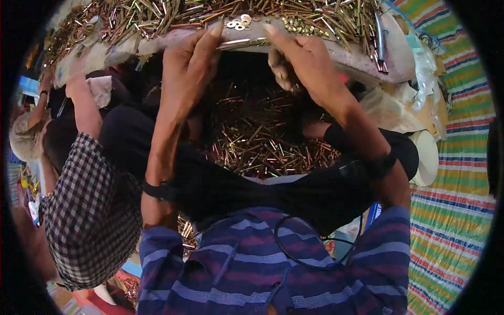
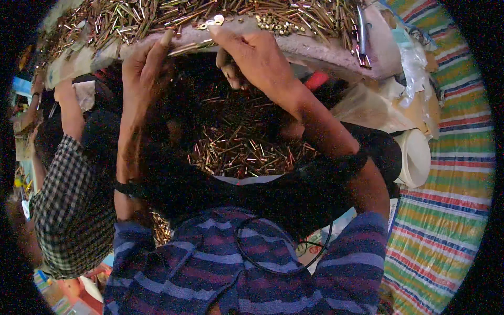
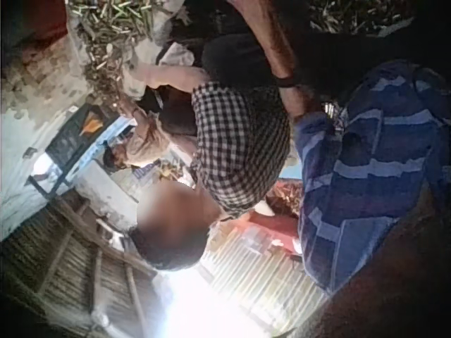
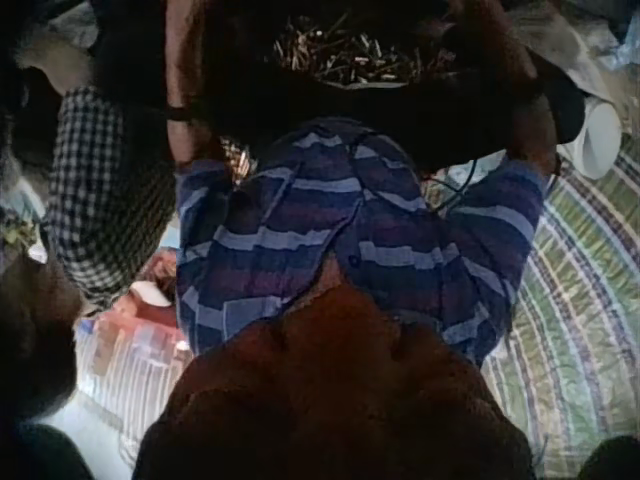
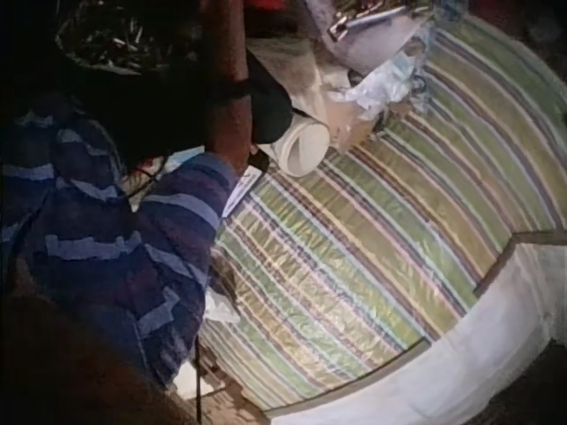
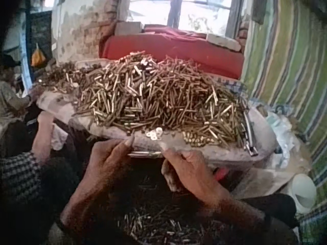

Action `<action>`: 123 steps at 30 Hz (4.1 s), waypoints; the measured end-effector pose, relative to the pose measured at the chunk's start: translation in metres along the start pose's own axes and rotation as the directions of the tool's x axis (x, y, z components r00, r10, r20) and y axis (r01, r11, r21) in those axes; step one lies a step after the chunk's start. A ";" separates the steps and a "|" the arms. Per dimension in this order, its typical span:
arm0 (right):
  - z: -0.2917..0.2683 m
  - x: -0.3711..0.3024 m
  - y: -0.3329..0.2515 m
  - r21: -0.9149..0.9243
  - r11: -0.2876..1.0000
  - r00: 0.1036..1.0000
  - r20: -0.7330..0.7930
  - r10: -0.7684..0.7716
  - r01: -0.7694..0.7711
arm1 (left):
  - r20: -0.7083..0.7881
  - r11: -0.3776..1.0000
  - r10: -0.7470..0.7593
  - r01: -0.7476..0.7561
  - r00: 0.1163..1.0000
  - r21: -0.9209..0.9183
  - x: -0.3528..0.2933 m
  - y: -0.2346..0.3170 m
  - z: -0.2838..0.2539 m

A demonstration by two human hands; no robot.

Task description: The person sits cross-legged on the floor and assembles small brass-colored metal tubes and washers by hand. They pick up a tube, insert a washer, and place the assembled unit on a nearby pile. Another person is visible working alongside them.

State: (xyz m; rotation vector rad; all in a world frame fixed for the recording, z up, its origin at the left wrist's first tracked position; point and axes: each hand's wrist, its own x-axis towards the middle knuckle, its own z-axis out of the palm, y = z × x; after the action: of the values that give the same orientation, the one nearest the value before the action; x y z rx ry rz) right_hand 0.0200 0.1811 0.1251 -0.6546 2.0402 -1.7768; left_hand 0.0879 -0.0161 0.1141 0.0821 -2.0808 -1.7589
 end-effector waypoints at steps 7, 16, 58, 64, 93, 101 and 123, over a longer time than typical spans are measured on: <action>0.010 0.032 0.011 0.383 0.920 0.991 -0.072 0.114 -0.077 | 0.067 0.954 0.208 -0.217 0.976 0.208 0.022 -0.002 -0.003; 0.016 0.066 0.005 0.545 0.806 0.972 0.165 0.166 -0.230 | -0.005 0.898 0.128 -0.114 0.992 0.424 0.038 0.022 -0.021; -0.019 0.063 0.302 -0.749 0.660 0.695 0.503 0.514 0.054 | 0.277 0.631 0.027 -0.231 0.961 0.740 0.096 0.004 -0.045; 0.006 0.066 0.369 -0.750 0.659 0.778 0.443 0.446 0.050 | 0.182 0.610 -0.027 -0.128 0.983 0.782 0.089 0.007 -0.042; 0.012 -0.018 0.394 -0.793 0.608 0.786 0.398 0.473 0.035 | 0.352 0.541 0.015 -0.304 0.936 0.785 0.096 0.001 -0.049; 0.018 -0.018 0.382 -0.782 0.623 0.827 0.335 0.451 -0.022 | 0.310 0.557 -0.035 -0.239 0.950 0.796 0.092 0.004 -0.046; 0.200 -0.056 0.358 -0.405 0.907 0.605 0.696 0.387 -0.114 | 0.463 0.478 0.089 -0.445 0.882 0.757 0.090 0.019 -0.031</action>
State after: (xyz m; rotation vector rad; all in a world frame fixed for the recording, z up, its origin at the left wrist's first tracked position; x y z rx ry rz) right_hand 0.1367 0.0854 -0.2602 -0.9495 1.6718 -0.7548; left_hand 0.0203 -0.0687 0.1603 -0.3200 -2.8494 -0.4088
